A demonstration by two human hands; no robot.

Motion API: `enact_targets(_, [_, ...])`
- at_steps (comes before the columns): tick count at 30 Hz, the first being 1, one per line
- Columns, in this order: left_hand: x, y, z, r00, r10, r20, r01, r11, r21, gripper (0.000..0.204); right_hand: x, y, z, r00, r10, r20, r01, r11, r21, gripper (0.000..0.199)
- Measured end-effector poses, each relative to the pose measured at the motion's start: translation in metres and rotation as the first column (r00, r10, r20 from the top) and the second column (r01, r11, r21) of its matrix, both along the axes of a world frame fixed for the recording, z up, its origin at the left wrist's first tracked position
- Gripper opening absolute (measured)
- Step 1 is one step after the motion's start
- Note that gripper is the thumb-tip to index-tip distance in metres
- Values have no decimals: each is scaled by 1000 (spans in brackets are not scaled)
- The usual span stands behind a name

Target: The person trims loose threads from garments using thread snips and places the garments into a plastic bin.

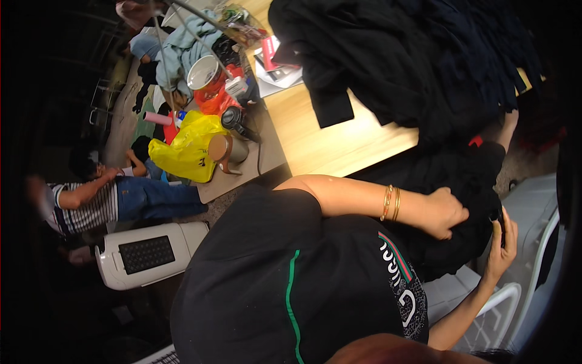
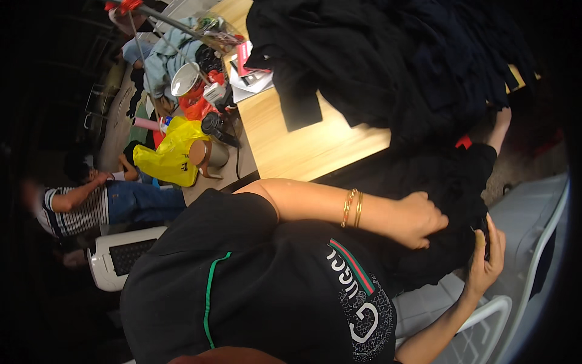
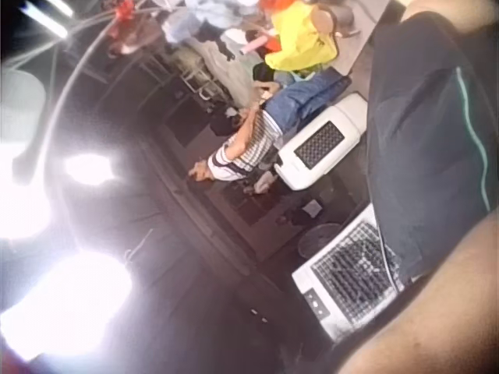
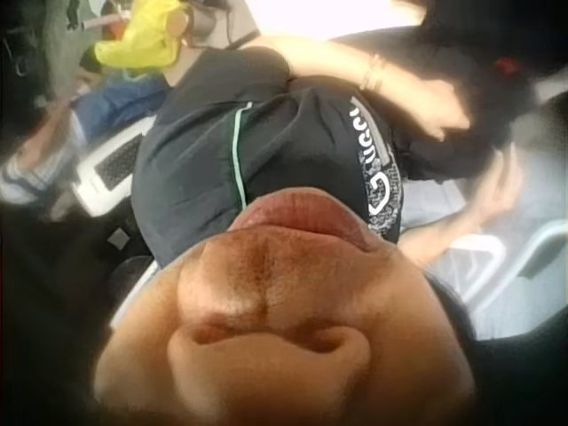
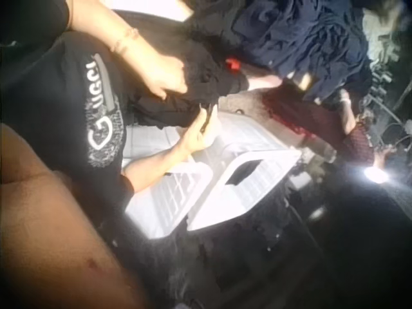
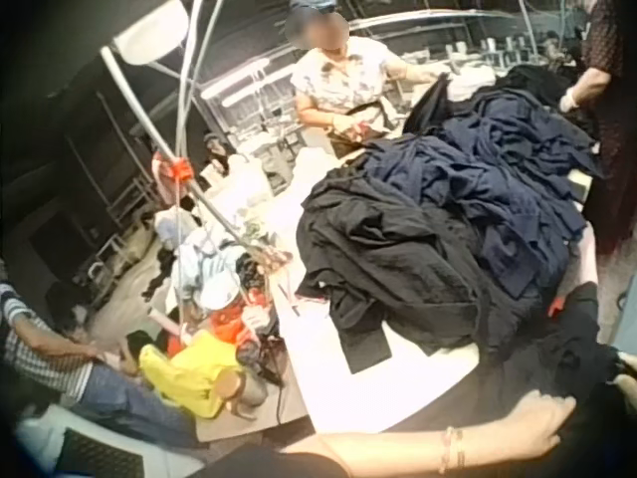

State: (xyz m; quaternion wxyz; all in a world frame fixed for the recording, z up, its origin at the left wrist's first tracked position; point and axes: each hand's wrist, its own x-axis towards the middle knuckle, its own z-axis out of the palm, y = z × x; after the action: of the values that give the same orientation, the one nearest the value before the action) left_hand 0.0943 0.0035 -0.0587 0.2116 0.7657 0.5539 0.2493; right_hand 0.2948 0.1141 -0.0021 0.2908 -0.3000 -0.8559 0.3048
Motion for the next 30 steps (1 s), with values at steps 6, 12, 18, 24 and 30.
enact_targets(6, [-36, 4, 12, 959, -46, 280, 105, 975, -198, 28, -11, -3, 5, 999, -31, 9, 31, 1000, -1, 37])
enact_targets(12, [-149, 16, 162, 446, 410, 796, -182, 912, -368, 17, -1, 1, 8, 989, -138, -58, 139, 990, 13, 37])
enact_targets(18, [-400, 14, 298, 178, -245, 953, -704, 644, 298, 26, 6, 1, 11, 956, -212, -204, 220, 975, 19, 36])
enact_targets(24, [-403, -26, 215, 182, 235, 955, -822, 570, 16, 71, -1, 0, 16, 958, -162, -235, 165, 986, -8, 37])
enact_targets(30, [-246, 18, 120, 289, 400, 870, -769, 638, -37, 50, 2, -4, 16, 959, -151, -241, 134, 987, -86, 36])
